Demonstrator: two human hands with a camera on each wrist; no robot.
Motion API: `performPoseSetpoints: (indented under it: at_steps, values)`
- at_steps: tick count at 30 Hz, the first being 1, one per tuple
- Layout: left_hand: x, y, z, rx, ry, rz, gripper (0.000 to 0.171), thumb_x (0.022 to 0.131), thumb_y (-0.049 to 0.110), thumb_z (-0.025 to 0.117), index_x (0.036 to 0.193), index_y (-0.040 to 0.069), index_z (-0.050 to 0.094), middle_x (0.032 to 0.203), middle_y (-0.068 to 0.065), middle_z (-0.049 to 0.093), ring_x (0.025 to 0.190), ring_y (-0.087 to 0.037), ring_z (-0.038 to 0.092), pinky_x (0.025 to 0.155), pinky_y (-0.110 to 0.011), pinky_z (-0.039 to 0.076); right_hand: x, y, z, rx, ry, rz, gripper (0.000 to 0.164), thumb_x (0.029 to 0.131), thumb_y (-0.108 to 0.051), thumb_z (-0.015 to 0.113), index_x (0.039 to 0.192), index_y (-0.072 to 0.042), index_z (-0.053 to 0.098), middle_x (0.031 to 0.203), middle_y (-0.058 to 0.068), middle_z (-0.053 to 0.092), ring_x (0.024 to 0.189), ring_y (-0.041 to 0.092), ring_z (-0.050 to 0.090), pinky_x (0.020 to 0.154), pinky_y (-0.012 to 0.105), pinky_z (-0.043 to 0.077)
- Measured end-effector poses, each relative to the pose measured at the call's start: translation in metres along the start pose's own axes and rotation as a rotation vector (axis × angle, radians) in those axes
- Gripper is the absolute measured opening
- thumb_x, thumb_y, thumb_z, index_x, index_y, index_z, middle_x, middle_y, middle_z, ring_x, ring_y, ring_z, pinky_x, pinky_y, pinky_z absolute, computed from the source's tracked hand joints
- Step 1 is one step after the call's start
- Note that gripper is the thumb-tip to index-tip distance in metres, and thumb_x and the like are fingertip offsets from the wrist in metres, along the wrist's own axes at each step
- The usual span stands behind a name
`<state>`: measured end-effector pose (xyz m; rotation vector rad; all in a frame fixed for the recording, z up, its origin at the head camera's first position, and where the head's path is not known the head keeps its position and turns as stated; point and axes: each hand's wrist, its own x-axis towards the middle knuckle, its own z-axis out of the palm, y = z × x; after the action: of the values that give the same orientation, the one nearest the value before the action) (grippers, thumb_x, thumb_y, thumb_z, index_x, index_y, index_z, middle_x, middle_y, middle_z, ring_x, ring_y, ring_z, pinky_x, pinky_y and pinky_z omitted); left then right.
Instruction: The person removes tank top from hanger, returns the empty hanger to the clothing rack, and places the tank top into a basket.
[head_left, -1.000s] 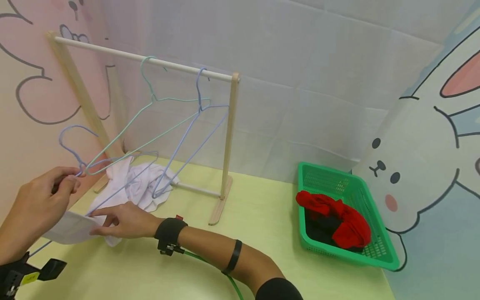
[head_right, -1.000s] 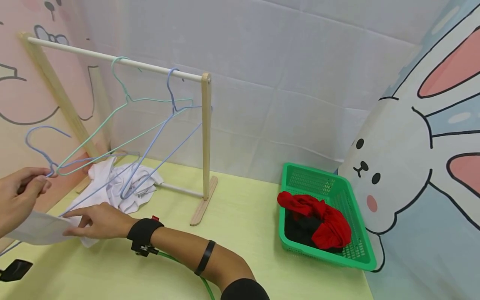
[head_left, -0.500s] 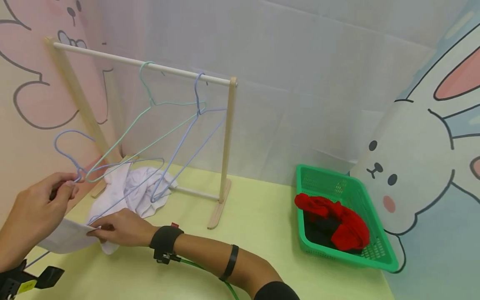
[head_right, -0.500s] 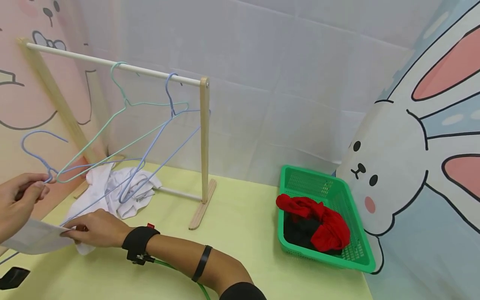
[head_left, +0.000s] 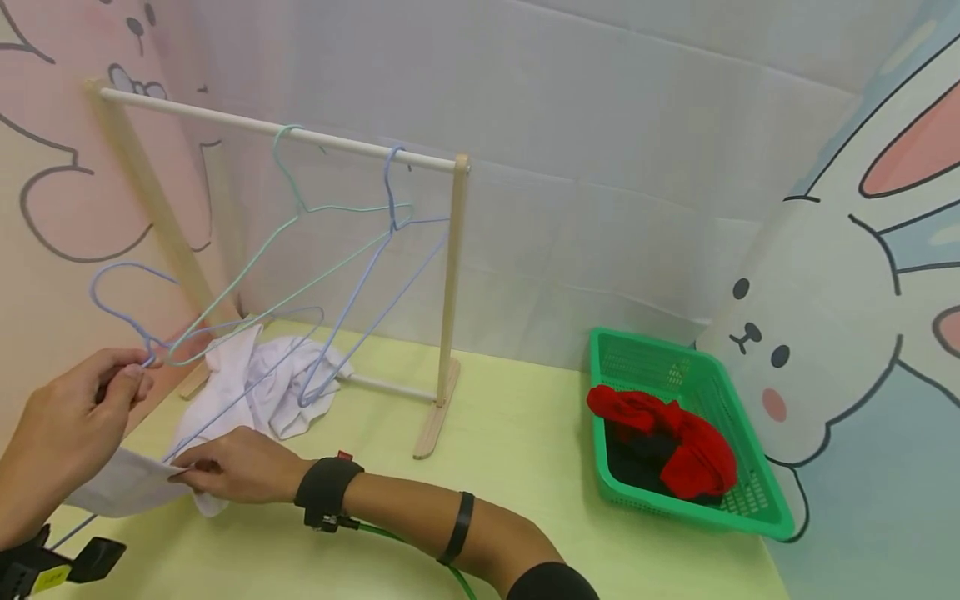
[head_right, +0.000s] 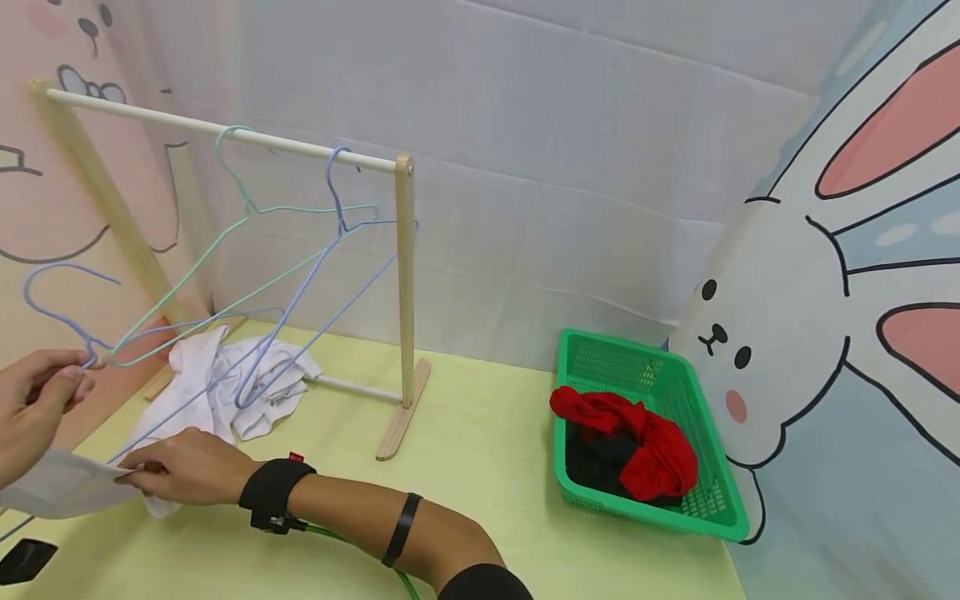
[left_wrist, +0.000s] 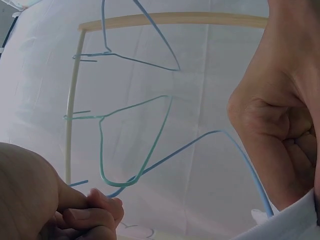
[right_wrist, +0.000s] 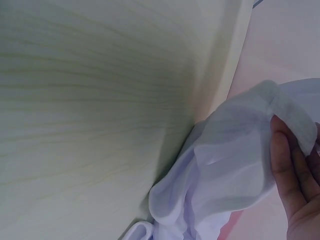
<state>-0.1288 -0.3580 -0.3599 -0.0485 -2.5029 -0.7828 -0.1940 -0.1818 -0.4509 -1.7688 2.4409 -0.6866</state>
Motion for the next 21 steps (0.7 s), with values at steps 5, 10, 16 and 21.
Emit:
performPoseSetpoints:
  at_steps: [5, 10, 16, 21]
  values:
    - [0.0006, 0.0037, -0.0021, -0.005, -0.012, -0.013, 0.030, 0.109, 0.011, 0.049, 0.128, -0.006, 0.065, 0.087, 0.044, 0.046, 0.080, 0.020, 0.038, 0.070, -0.022, 0.031, -0.0014, 0.0004, 0.0017, -0.027, -0.010, -0.007, 0.029, 0.111, -0.019, 0.060, 0.136, -0.015, 0.074, 0.096, -0.016, 0.073, 0.067, -0.013, 0.051, 0.071, 0.001, 0.039]
    - [-0.0003, 0.0056, -0.0027, -0.016, 0.006, 0.000, 0.029, 0.109, 0.008, 0.048, 0.126, -0.008, 0.065, 0.084, 0.038, 0.050, 0.076, 0.016, 0.040, 0.069, -0.023, 0.032, -0.0021, 0.0006, 0.0034, -0.040, -0.017, -0.014, 0.028, 0.111, -0.020, 0.061, 0.135, -0.015, 0.075, 0.097, -0.016, 0.073, 0.071, -0.013, 0.051, 0.074, 0.000, 0.040]
    - [-0.0001, 0.0064, -0.0016, -0.016, 0.008, -0.009, 0.029, 0.109, 0.009, 0.048, 0.126, -0.008, 0.064, 0.086, 0.034, 0.055, 0.080, 0.020, 0.038, 0.071, -0.021, 0.032, -0.0035, -0.0009, 0.0035, -0.053, -0.035, -0.011, 0.028, 0.111, -0.021, 0.062, 0.136, -0.017, 0.075, 0.104, -0.016, 0.075, 0.075, -0.015, 0.052, 0.076, 0.000, 0.040]
    - [-0.0003, 0.0064, -0.0008, -0.017, 0.019, -0.008, 0.028, 0.109, 0.009, 0.049, 0.125, -0.008, 0.065, 0.085, 0.042, 0.047, 0.079, 0.020, 0.039, 0.071, -0.021, 0.032, -0.0066, -0.0017, 0.0038, -0.061, -0.039, -0.009, 0.028, 0.111, -0.021, 0.061, 0.136, -0.017, 0.075, 0.105, -0.016, 0.075, 0.074, -0.015, 0.052, 0.074, 0.001, 0.040]
